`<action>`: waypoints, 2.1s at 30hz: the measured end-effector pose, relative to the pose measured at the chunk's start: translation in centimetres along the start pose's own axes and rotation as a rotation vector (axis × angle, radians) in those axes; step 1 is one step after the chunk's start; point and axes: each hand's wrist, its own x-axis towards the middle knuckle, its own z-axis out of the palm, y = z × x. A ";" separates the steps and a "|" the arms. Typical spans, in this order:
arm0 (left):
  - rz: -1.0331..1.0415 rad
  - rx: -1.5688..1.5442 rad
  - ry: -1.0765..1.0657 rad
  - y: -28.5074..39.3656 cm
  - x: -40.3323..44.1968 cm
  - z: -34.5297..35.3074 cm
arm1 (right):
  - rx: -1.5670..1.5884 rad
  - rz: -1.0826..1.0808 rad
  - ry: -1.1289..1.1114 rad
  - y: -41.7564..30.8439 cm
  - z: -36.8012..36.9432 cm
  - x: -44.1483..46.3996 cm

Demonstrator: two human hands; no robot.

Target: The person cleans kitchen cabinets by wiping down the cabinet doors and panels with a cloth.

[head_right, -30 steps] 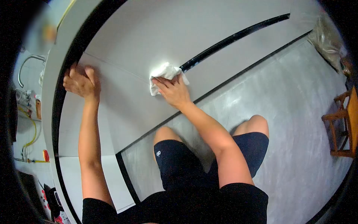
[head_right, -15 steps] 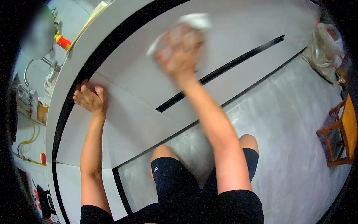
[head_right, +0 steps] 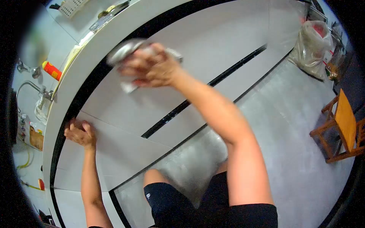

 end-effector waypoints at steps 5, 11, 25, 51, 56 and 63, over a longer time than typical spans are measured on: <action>-0.011 -0.016 -0.007 0.0 -0.1 -0.1 | 0.083 0.258 -0.035 11.1 -0.1 -4.4; -0.013 -0.051 -0.023 0.0 0.4 -0.2 | -0.004 0.433 0.128 13.6 0.8 -2.2; -0.077 -0.110 0.011 -0.7 -1.2 0.2 | 0.276 0.179 -0.009 -8.1 -1.4 7.1; -0.339 0.226 -0.252 -0.2 -1.7 -1.8 | -0.111 0.341 -0.006 37.2 0.7 -12.0; -0.267 0.258 -0.336 0.3 -1.5 -2.6 | -0.270 0.429 -0.062 48.8 1.2 -17.3; -0.250 0.247 -0.464 2.4 1.1 -3.7 | -0.207 0.505 0.000 52.3 2.3 -19.1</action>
